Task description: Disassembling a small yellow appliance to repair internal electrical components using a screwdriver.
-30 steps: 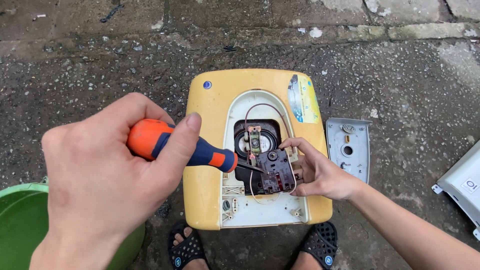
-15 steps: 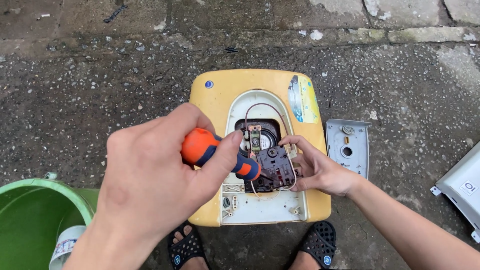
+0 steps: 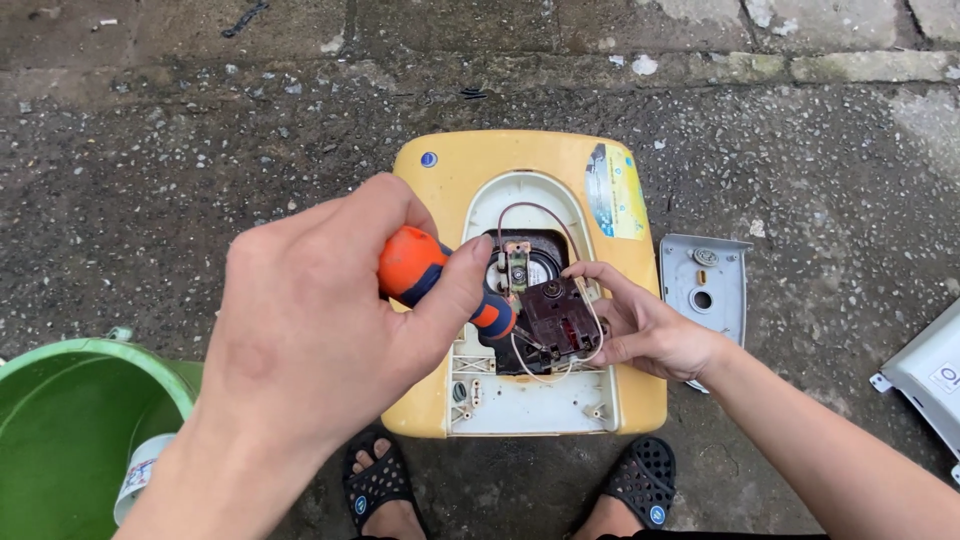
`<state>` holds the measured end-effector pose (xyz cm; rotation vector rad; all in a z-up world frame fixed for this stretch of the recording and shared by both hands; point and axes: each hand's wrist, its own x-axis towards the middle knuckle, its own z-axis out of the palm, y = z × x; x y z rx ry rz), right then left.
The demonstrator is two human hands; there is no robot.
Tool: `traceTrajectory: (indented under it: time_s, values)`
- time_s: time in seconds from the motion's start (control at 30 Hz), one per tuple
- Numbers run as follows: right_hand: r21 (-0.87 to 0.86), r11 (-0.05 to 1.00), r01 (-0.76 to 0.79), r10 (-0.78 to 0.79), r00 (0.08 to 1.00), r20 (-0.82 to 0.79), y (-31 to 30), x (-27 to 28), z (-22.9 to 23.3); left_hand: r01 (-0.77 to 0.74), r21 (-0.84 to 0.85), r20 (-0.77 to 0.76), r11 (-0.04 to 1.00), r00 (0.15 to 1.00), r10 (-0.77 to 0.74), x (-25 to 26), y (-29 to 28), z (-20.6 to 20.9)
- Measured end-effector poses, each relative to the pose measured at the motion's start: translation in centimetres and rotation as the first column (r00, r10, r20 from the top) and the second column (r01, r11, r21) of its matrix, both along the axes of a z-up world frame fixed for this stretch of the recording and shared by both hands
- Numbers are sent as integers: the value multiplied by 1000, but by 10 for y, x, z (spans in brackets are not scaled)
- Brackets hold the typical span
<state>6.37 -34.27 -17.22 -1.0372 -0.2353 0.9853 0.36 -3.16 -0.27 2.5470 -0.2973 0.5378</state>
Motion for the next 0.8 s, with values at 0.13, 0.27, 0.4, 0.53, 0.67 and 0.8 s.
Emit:
traceTrajectory:
  time_s: [0.13,0.27,0.4,0.53,0.67,0.8]
  values:
    - [25,1000,9,-9,1000,-29,-1,-2,-4,-7,9,2,1000,1000,6,-6,-1,4]
    - [72,997,37,-32,997,-71,1,-5,-3,-4,7,-20,1000,1000,4,-10,-3,11]
    - [121,990,72,-62,994,-87,7,-12,-2,-35,29,-59,999,998,37,-15,-3,15]
    - [1,986,169,-167,977,-135,11,-20,-13,-52,40,-67,998,996,55,-17,-3,19]
    - [-105,964,245,-262,943,-204,20,-27,-13,-75,71,-102,995,991,82,-21,0,22]
    - [-143,951,272,-299,927,-227,23,-27,-14,-43,48,10,998,999,42,-21,6,20]
